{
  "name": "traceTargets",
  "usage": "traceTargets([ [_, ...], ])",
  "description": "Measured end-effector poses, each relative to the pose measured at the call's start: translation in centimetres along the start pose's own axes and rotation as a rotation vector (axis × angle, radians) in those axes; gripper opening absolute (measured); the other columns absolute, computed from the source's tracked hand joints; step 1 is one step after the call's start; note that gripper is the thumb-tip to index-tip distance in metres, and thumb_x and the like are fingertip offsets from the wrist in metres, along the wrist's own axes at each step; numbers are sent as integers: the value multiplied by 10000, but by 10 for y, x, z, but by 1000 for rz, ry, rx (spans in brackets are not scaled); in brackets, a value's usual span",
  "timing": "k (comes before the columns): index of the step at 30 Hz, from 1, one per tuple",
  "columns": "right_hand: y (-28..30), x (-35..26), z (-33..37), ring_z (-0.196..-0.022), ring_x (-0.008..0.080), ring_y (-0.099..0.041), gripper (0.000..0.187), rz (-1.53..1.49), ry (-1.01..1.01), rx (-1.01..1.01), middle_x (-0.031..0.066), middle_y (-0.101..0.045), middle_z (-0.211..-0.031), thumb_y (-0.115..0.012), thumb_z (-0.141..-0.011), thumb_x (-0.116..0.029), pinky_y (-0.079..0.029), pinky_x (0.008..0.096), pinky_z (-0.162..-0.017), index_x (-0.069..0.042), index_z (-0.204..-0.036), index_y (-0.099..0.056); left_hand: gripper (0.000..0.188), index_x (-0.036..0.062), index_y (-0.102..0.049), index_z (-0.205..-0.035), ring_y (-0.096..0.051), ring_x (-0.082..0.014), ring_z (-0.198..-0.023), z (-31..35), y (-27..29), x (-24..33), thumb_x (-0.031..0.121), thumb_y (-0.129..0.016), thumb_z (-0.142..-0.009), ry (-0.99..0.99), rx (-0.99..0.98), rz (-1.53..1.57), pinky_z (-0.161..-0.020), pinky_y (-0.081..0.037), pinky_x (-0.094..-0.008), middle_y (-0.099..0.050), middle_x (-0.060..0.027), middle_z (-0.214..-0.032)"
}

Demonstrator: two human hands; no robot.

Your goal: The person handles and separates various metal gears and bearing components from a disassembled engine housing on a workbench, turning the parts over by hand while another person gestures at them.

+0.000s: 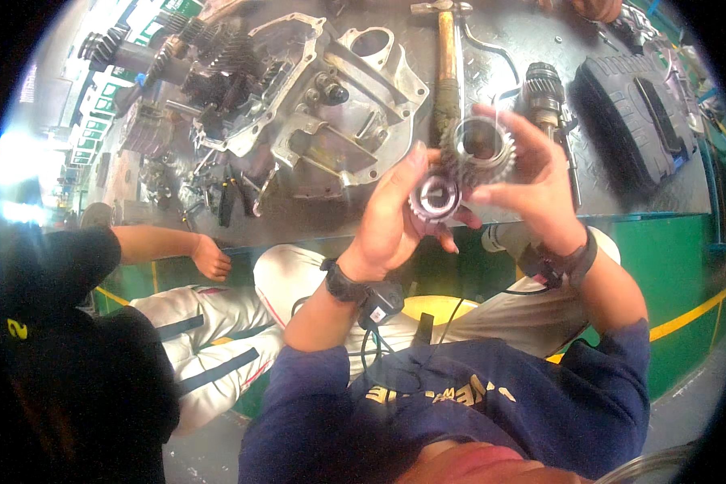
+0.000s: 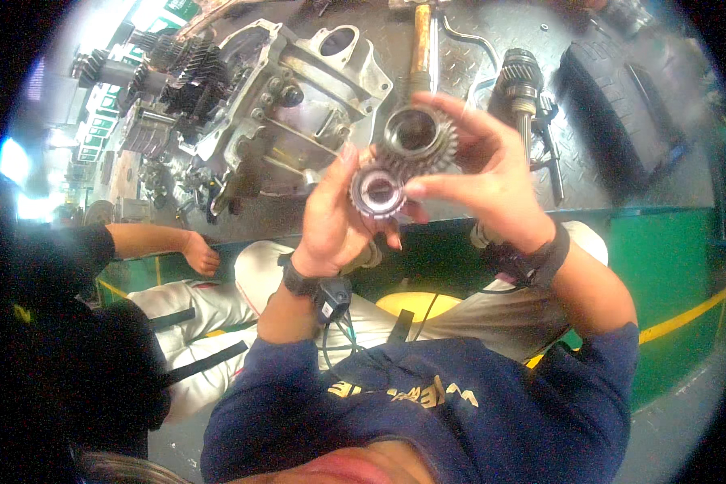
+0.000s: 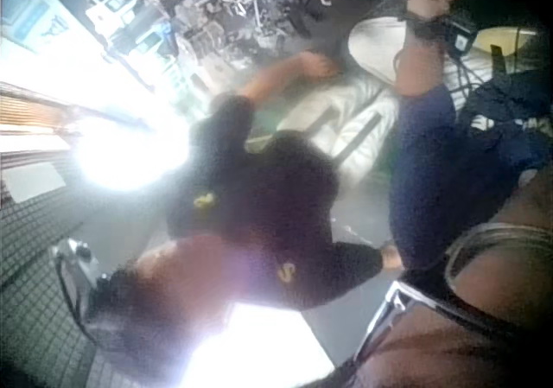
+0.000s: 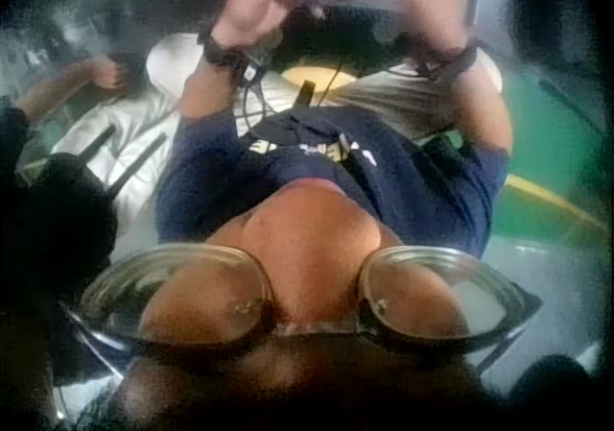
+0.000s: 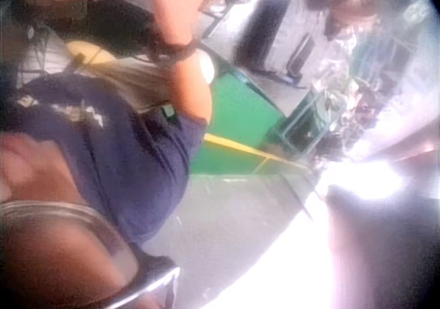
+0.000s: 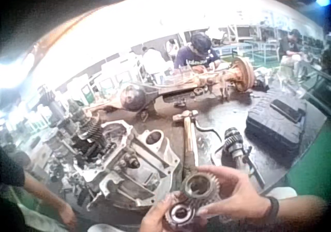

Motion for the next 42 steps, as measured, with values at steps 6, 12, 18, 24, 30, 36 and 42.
traceTargets([
  [6, -10, 22, -1, -1169, 164, -649, 835, 154, -10, -38, 85, -691, -1290, -944, -688, -60, -503, 336, -1039, 0, -1433, -572, 504, 44, -584, -1336, -718, -185, -758, 4, 20, -9, 476, -489, -1096, 44, 97, 82, -467, -516, -265, -728, -132, -1060],
  [12, -10, 22, -4, -1287, 174, -574, 863, 278, -35, -143, 102, -628, -1381, -942, -722, -77, -450, 358, -1105, 1, -1476, -530, 515, 19, -598, -1272, -628, -114, -634, 6, 22, -9, 473, -616, -1030, 32, 206, -38, -426, -416, -208, -707, -102, -961],
  [18, 27, -7, -14, -1256, 250, -635, 897, 582, 128, -279, 138, -662, -1397, -943, -745, -276, -508, 409, -1014, -57, -1506, -521, 588, 8, -597, -1298, -679, -162, -694, 3, 27, -5, 489, -661, -965, -38, 132, -116, -437, -457, -201, -729, -166, -1081],
  [24, 198, -14, -49, -1013, 187, -713, 548, 1005, -113, 439, 184, -758, -1115, -766, -932, -296, -557, 304, -864, 82, -1308, -640, 618, 15, -578, -1343, -705, -202, -864, 4, 28, 8, 515, -629, -984, -88, 80, 19, -449, -469, -202, -707, -214, -1197],
  [30, 216, 14, -35, -907, 210, -696, 652, 1026, -485, 229, 135, -724, -1094, -786, -875, -295, -574, 360, -788, 75, -1376, -591, 602, 18, -576, -1347, -701, -204, -861, 0, 34, 14, 503, -623, -994, -140, 64, -85, -454, -465, -206, -709, -210, -1192],
  [36, 209, 34, -26, -843, 351, -759, 478, 1213, -402, 233, 241, -755, -967, -749, -825, -275, -598, 410, -799, 28, -1190, -689, 599, 25, -571, -1361, -703, -216, -870, 3, 29, 12, 496, -626, -995, -130, 37, 34, -469, -480, -206, -712, -210, -1187],
  [42, 161, 5, 0, -873, 343, -762, 357, 1409, -112, 504, 215, -754, -909, -776, -878, -300, -590, 434, -786, 6, -1060, -745, 594, 27, -571, -1373, -720, -222, -867, -3, 29, 13, 482, -636, -996, -106, 74, 20, -479, -493, -215, -712, -222, -1198],
])
Point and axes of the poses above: each hand's wrist, its own z-axis away from the middle knuckle, its own y-axis out of the back of the hand, x = y × z, the point moved 3 cm from there along -z, towards the middle knuckle
